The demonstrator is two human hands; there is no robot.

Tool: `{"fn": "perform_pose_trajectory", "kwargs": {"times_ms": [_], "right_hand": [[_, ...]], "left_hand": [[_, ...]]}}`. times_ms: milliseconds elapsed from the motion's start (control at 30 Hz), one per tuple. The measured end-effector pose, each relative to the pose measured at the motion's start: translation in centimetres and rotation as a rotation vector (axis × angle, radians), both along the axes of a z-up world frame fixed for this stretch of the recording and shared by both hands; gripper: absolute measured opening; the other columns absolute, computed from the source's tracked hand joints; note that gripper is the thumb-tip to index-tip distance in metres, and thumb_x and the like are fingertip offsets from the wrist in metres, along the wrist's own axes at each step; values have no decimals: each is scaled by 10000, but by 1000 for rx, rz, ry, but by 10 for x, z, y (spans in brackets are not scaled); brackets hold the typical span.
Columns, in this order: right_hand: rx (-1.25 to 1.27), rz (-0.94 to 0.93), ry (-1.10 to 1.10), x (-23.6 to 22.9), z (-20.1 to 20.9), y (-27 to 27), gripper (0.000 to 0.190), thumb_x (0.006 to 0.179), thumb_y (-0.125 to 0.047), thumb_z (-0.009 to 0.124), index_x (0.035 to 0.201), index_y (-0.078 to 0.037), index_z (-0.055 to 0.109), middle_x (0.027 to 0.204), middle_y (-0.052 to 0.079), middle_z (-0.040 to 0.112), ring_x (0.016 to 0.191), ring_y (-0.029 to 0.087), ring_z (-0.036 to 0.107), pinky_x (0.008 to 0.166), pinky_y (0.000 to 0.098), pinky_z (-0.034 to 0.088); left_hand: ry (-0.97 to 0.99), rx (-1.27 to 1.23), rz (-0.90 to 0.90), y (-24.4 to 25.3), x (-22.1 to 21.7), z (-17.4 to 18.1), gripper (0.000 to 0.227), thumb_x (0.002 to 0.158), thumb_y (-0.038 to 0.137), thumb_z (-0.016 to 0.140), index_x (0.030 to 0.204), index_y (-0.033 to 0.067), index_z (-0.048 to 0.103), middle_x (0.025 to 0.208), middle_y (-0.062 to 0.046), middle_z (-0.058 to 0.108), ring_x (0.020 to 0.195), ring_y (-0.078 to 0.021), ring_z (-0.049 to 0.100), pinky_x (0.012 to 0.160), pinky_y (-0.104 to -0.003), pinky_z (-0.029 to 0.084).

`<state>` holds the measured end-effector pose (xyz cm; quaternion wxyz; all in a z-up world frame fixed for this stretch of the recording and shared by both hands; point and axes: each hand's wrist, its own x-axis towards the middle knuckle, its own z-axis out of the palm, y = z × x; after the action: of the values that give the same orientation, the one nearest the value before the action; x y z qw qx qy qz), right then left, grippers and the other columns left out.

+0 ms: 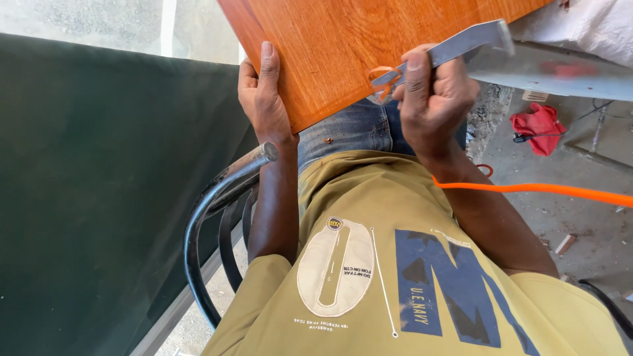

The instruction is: Scraping the edges of a wooden board using a metal hand tool to smooth or finish them.

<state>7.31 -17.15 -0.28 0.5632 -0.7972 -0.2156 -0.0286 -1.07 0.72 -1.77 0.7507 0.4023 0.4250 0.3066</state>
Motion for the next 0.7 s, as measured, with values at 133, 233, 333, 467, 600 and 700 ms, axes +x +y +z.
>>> {"fn": "perform_pose_trajectory", "kwargs": {"times_ms": [133,233,333,467,600,700], "right_hand": [[141,337,9,-17,17,8,208,1119,-71,522,1002,67,626,660,111,620,511,160,588,503,293,471],[168,482,65,-15,25,-1,163,1075,-48,586,998,76,659,667,115,651,535,167,635,498,265,473],[218,249,232,11,12,-28,162,1077,-109,621,1021,40,652,671,126,637,570,195,671,457,255,452],[220,-97,75,75,-12,-80,298,1189,-256,523,1146,38,497,823,258,587,610,301,665,413,325,437],[172,-180,39,111,-39,-110,382,1212,-279,518,989,-28,333,770,147,399,664,307,742,397,313,466],[121,-132,-17,117,-44,-110,297,1217,-177,458,1020,-42,282,745,200,459,590,295,690,386,329,482]], "left_hand": [[-23,-13,-16,0,-2,-3,539,806,387,800,1151,13,621,1083,-119,728,953,-268,732,793,-383,656],[-18,8,-20,1,-1,-3,502,809,393,795,1108,26,629,1067,-107,732,942,-255,734,783,-373,653],[-19,7,-19,1,0,-2,445,818,375,787,1057,36,630,1034,-101,729,910,-241,732,757,-363,654],[-41,-5,-33,1,-2,-1,451,807,379,794,1045,43,610,1008,-109,719,875,-248,731,723,-364,652],[-36,1,-43,2,0,-4,429,815,369,795,1037,48,617,1010,-91,716,895,-227,727,743,-349,647],[-33,-3,-29,1,-1,0,430,802,388,797,995,52,610,979,-83,716,871,-222,725,732,-349,646]]}}
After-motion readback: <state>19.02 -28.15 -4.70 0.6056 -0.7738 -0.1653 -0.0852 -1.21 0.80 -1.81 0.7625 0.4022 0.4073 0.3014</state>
